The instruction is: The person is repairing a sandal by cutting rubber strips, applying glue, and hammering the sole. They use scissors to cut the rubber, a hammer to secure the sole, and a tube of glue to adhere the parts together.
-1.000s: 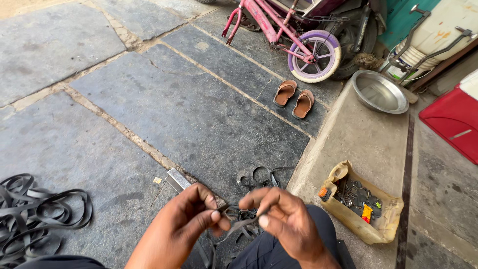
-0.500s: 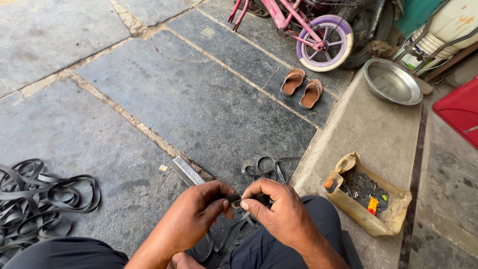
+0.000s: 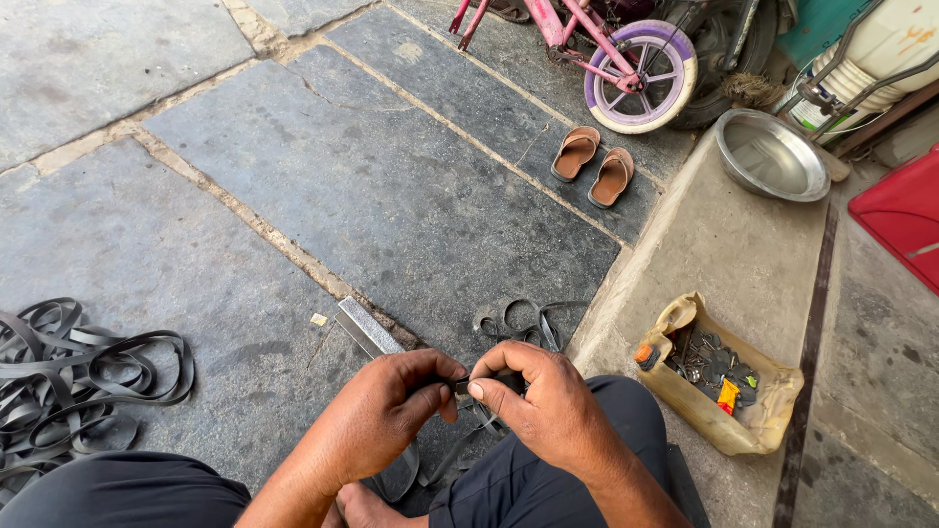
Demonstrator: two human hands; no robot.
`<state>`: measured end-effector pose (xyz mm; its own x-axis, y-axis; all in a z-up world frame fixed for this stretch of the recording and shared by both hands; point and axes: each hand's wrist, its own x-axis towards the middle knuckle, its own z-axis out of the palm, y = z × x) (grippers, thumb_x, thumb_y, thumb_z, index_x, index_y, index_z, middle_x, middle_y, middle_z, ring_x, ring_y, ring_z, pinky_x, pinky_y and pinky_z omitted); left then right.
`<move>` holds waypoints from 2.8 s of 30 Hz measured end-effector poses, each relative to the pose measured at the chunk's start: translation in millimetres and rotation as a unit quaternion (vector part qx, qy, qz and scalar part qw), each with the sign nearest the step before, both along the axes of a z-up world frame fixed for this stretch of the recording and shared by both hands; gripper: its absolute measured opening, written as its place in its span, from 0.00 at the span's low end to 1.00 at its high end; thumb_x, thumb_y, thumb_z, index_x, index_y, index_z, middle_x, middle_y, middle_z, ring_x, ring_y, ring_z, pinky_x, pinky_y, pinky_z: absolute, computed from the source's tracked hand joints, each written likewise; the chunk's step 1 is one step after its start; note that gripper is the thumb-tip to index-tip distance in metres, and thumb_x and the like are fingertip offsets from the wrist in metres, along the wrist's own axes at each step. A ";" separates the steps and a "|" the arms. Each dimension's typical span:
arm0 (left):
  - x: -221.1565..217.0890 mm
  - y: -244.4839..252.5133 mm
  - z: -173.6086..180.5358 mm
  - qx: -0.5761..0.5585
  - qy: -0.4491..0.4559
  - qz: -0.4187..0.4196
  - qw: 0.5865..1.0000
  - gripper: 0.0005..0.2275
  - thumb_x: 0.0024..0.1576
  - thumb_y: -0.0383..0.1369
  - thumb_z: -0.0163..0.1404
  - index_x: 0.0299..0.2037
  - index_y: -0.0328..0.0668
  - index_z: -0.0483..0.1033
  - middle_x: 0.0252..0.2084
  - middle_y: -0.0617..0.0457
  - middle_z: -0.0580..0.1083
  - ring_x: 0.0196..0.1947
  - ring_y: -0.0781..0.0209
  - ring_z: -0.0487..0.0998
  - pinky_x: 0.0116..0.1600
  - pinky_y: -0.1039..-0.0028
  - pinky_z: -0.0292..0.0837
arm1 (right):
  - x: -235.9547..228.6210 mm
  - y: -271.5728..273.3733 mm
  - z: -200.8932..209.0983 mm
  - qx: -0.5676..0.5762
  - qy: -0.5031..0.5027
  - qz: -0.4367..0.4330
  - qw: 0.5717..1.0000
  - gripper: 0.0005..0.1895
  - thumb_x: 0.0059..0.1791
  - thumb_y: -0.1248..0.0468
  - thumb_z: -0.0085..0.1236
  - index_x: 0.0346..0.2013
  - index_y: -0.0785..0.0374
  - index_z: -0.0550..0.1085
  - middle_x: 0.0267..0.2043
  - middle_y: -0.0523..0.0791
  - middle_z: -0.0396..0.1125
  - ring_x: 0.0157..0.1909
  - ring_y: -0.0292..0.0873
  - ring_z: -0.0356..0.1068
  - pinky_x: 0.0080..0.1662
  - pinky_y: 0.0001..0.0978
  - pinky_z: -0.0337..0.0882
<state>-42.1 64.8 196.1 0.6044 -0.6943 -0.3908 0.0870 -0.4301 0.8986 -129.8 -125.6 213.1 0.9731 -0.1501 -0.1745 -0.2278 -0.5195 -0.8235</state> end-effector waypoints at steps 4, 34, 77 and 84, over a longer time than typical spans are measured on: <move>0.2 -0.5 -2.9 -0.048 0.007 0.002 0.999 0.10 0.58 0.28 0.50 0.48 0.38 0.80 0.30 0.54 0.80 0.33 0.69 0.80 0.40 0.75 0.76 | 0.7 0.4 -1.2 0.004 -0.007 0.002 1.000 0.10 0.47 0.59 0.62 0.35 0.64 0.79 0.29 0.43 0.74 0.32 0.34 0.72 0.37 0.31 0.73; 15.5 -32.6 -169.5 0.030 0.161 0.119 0.979 0.08 0.56 0.33 0.59 0.32 0.35 0.80 0.22 0.55 0.74 0.21 0.66 0.72 0.26 0.72 0.66 | 32.8 -128.9 -162.3 -0.052 0.193 0.205 0.958 0.25 0.40 0.54 0.71 0.48 0.59 0.79 0.38 0.44 0.74 0.41 0.39 0.72 0.43 0.32 0.70; 80.9 -24.8 -395.7 0.120 0.111 0.329 0.930 0.11 0.56 0.34 0.59 0.34 0.30 0.79 0.24 0.47 0.76 0.21 0.59 0.76 0.28 0.69 0.70 | -345.3 -180.5 -355.0 0.058 0.276 -0.564 0.776 0.18 0.59 0.58 0.42 0.57 0.66 0.71 0.44 0.56 0.70 0.41 0.53 0.68 0.43 0.50 0.69; 101.8 -12.8 -439.2 0.057 0.194 0.357 0.912 0.04 0.54 0.23 0.57 0.37 0.29 0.78 0.25 0.47 0.76 0.21 0.59 0.75 0.26 0.69 0.70 | -220.8 -198.1 -203.9 0.192 0.004 -0.471 0.861 0.22 0.51 0.69 0.48 0.61 0.55 0.64 0.25 0.44 0.59 0.20 0.38 0.59 0.22 0.34 0.64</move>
<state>59.7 52.0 -243.1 0.6878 -0.1202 -0.7158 0.6825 -0.2285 0.6942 -350.6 -323.7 9.2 0.4490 -0.8022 -0.3935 -0.4064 0.2088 -0.8895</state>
